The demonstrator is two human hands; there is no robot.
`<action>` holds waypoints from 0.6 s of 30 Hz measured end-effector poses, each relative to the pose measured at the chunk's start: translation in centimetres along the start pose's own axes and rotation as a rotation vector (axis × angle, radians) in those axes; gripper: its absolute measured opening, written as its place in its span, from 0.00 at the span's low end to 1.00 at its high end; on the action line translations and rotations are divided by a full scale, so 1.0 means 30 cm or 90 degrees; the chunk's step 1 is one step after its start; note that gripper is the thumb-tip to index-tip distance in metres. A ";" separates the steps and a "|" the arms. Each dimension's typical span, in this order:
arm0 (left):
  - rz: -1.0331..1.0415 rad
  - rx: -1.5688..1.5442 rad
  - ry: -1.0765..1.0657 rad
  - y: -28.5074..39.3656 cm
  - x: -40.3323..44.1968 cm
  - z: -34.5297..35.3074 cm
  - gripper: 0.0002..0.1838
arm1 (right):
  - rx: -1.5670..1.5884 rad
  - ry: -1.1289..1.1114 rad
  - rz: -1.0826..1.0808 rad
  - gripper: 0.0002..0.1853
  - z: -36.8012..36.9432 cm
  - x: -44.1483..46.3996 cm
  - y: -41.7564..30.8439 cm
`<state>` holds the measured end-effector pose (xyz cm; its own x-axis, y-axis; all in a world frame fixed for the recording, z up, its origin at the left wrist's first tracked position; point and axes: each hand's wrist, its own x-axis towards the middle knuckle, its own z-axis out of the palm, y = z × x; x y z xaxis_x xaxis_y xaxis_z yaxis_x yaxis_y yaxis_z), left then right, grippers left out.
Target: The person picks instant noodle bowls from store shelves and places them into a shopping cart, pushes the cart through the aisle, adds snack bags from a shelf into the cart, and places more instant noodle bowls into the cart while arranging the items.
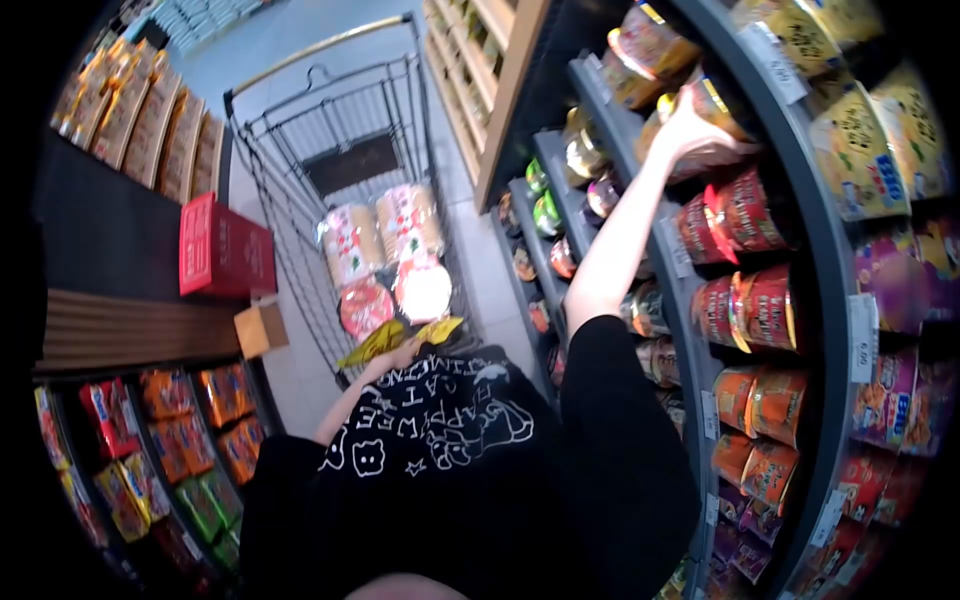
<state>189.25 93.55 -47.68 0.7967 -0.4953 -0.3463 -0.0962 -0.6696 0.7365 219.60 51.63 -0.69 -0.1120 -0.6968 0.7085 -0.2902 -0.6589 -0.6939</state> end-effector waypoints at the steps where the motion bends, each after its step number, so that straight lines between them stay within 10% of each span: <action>1: 0.004 -0.009 0.016 0.004 -0.001 0.007 0.22 | 0.018 0.049 -0.051 0.68 0.040 0.008 0.034; 15: -0.052 -0.063 0.054 0.330 -0.049 -0.358 0.22 | 0.563 -0.188 -0.330 0.63 -0.324 -0.307 -0.035; 18: -0.112 -0.397 0.144 0.420 -0.044 -0.442 0.21 | 0.434 -0.394 -0.243 0.63 -0.566 -0.497 -0.064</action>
<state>194.89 93.11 -30.25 0.8805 -0.2358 -0.4113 0.3534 -0.2519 0.9009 205.69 68.10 -7.74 0.4462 -0.3021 0.8424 0.4258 -0.7563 -0.4968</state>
